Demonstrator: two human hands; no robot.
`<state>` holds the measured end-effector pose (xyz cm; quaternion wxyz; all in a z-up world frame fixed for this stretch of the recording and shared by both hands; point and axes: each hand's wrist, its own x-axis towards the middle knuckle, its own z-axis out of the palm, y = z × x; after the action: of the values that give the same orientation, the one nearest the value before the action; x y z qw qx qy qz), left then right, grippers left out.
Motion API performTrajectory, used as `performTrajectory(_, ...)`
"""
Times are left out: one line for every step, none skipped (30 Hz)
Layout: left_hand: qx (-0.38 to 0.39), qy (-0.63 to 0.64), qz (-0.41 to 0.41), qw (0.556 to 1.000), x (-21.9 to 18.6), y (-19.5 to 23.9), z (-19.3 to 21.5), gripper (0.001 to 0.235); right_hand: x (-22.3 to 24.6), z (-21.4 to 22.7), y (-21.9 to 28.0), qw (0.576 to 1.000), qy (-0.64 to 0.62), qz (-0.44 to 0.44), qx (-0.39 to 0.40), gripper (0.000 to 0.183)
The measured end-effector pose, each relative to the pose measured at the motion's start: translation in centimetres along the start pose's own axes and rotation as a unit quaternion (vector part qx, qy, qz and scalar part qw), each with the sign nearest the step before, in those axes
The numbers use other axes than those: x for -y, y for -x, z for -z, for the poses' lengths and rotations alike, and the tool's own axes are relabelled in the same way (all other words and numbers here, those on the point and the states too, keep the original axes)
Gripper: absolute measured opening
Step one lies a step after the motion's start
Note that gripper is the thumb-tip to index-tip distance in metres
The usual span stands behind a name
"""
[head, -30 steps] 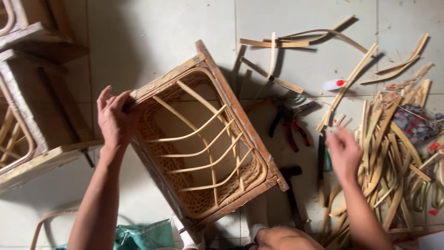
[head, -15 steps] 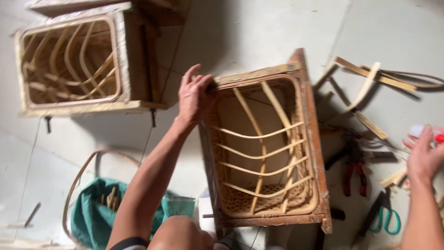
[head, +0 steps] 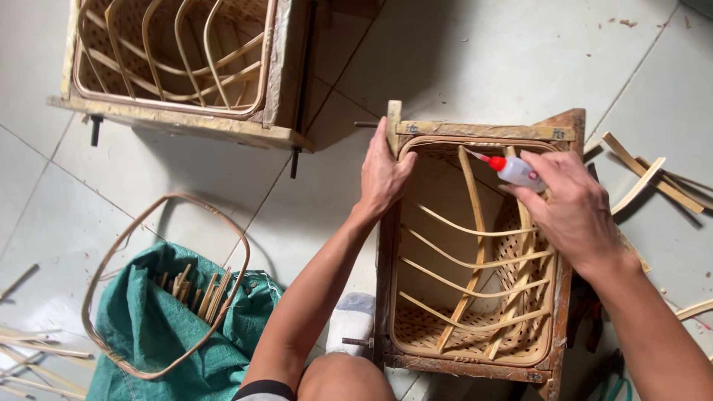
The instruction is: The person assembles a rectangular bamboo basket using a wooden mold. They bend and insert bamboo strips into the frame, apply glue to joints, and use a hammer and pliers to secure the structure.
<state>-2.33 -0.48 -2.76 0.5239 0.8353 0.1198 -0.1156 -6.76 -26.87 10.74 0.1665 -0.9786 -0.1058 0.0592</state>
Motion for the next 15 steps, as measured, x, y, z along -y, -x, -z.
performTrajectory(-0.006, -0.012, -0.013, 1.0, 0.1, -0.1, -0.1, 0.089, 0.5, 0.0, -1.1, 1.0, 0.021, 0.008, 0.0, 0.048)
performTrajectory(-0.008, -0.016, -0.019, 1.0, 0.1, -0.2, -0.1, 0.089, 1.0, -0.2, -2.0, 0.999, 0.045, 0.022, -0.001, 0.049)
performTrajectory(-0.01, -0.02, -0.026, 0.999, 0.1, -0.3, -0.1, 0.089, 1.4, -0.4, -2.8, 0.997, 0.069, 0.036, -0.003, 0.049)
performTrajectory(-0.011, -0.025, -0.033, 0.999, 0.1, -0.2, -0.2, 0.089, 1.6, -0.5, -3.2, 0.995, 0.092, 0.048, -0.004, 0.049)
performTrajectory(-0.009, -0.022, -0.032, 0.999, 0.2, -0.2, -0.2, 0.089, 1.9, -0.6, -3.6, 0.993, 0.104, 0.052, -0.007, 0.049)
performTrajectory(-0.007, -0.02, -0.032, 0.999, 0.2, -0.1, -0.2, 0.089, 2.0, -0.7, -3.8, 0.992, 0.115, 0.054, -0.011, 0.049)
performTrajectory(-0.005, -0.018, -0.032, 0.999, 0.2, 0.0, -0.2, 0.089, 2.2, -0.7, -3.9, 0.99, 0.126, 0.056, -0.015, 0.048)
performTrajectory(-0.006, -0.018, -0.032, 0.999, 0.2, 0.1, -0.2, 0.089, 2.4, -0.8, -3.9, 0.989, 0.134, 0.064, -0.019, 0.048)
performTrajectory(-0.008, -0.019, -0.032, 0.999, 0.2, 0.1, -0.3, 0.089, 2.3, -0.9, -4.0, 0.987, 0.142, 0.072, -0.022, 0.047)
performTrajectory(-0.009, -0.019, -0.032, 0.999, 0.2, 0.0, -0.4, 0.089, 2.2, -0.9, -4.1, 0.985, 0.149, 0.08, -0.026, 0.046)
performTrajectory(-0.009, -0.017, -0.035, 0.999, 0.2, 0.1, -0.5, 0.089, 2.2, -1.1, -4.2, 0.984, 0.153, 0.082, -0.025, 0.046)
performTrajectory(-0.011, -0.014, -0.038, 0.999, 0.2, 0.1, -0.4, 0.089, 2.2, -1.2, -4.3, 0.983, 0.158, 0.086, -0.025, 0.047)
performTrajectory(-0.012, -0.011, -0.042, 0.999, 0.2, 0.1, -0.3, 0.089, 2.3, -1.4, -4.5, 0.982, 0.162, 0.089, -0.025, 0.047)
performTrajectory(-0.012, -0.013, -0.04, 0.999, 0.2, 0.0, -0.3, 0.09, 2.2, -1.5, -4.7, 0.981, 0.168, 0.094, -0.032, 0.046)
performTrajectory(-0.011, -0.016, -0.039, 0.999, 0.2, 0.0, -0.3, 0.09, 2.2, -1.6, -4.9, 0.979, 0.173, 0.098, -0.038, 0.044)
